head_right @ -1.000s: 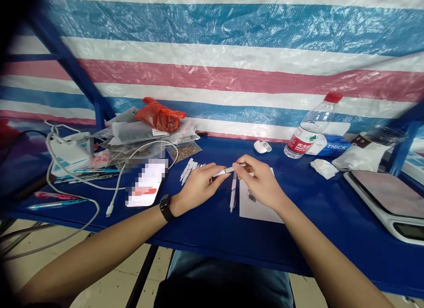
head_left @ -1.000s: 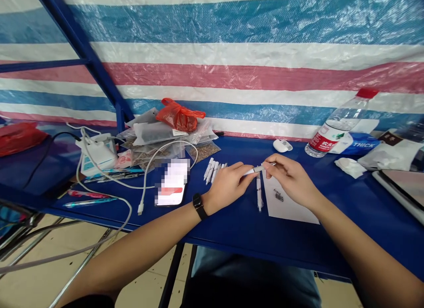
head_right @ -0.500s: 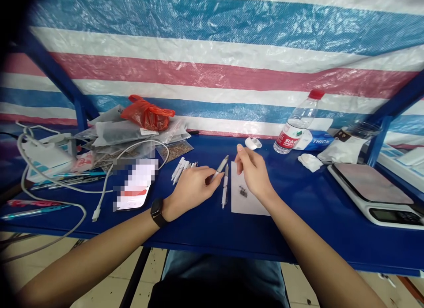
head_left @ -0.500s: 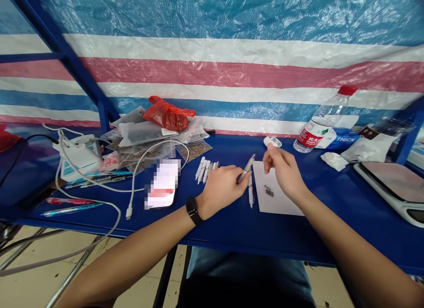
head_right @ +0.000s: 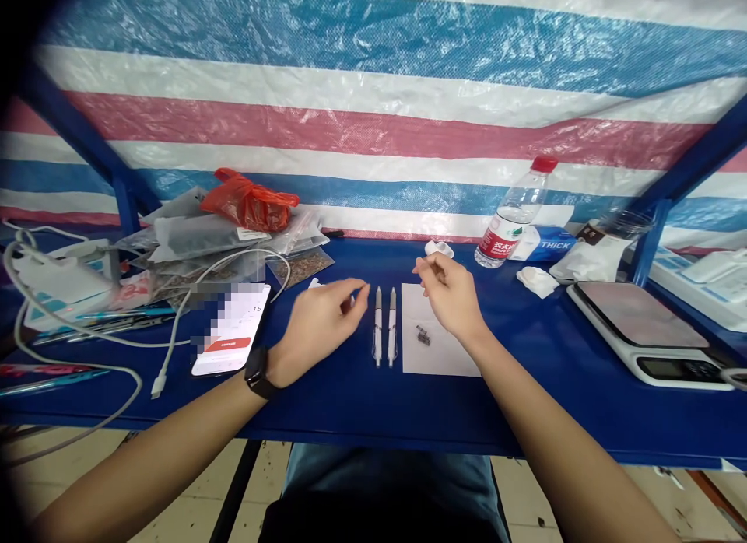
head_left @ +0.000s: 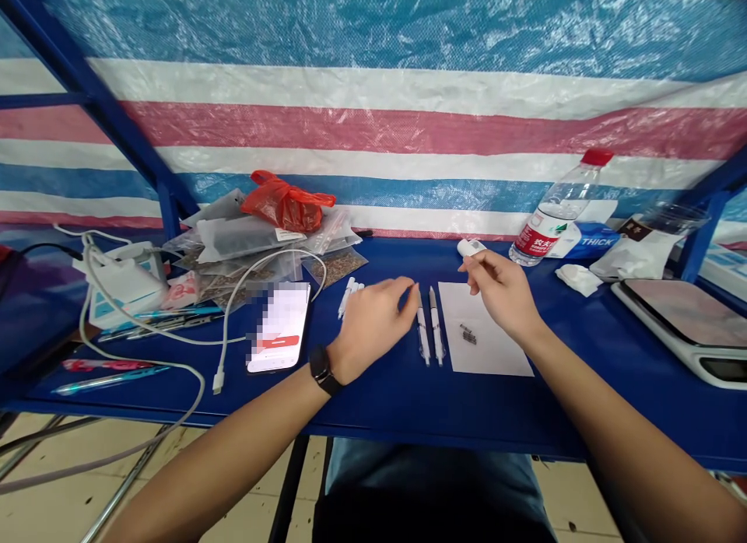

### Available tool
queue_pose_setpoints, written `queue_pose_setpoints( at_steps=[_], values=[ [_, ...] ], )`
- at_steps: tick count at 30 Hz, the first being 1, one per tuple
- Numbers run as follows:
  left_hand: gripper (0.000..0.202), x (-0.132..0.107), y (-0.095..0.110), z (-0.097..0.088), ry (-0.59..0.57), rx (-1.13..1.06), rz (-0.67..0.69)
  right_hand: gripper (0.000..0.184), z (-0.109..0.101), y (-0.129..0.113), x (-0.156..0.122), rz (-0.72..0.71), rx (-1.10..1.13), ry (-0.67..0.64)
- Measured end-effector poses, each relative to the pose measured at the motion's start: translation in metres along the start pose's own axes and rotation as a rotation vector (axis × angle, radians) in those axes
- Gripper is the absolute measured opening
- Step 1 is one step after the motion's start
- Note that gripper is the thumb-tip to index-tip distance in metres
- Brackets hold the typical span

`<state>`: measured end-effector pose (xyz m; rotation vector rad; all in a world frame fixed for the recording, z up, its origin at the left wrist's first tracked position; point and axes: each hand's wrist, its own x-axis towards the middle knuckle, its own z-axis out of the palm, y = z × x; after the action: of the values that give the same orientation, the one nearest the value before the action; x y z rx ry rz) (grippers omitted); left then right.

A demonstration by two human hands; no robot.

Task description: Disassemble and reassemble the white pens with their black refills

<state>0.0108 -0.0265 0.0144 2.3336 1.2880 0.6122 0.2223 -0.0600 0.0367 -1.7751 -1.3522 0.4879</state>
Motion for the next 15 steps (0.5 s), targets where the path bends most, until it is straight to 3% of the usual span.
queue_pose_setpoints(
  at_steps=[3,7,10,15],
  values=[
    [0.031,0.007,-0.019,-0.018,0.063,0.196,-0.071,0.049,-0.007,-0.001,0.003,-0.003,-0.12,-0.105],
    [0.024,0.015,-0.037,-0.027,-0.09,0.225,-0.114,0.041,-0.015,-0.004,0.005,-0.053,-0.304,-0.283],
    [0.028,0.014,-0.033,-0.02,-0.202,0.198,-0.071,0.038,-0.016,-0.004,0.004,-0.095,-0.35,-0.293],
    [0.025,0.008,-0.02,-0.008,-0.225,0.259,-0.066,0.04,-0.012,-0.002,0.002,-0.119,-0.381,-0.325]
  ],
)
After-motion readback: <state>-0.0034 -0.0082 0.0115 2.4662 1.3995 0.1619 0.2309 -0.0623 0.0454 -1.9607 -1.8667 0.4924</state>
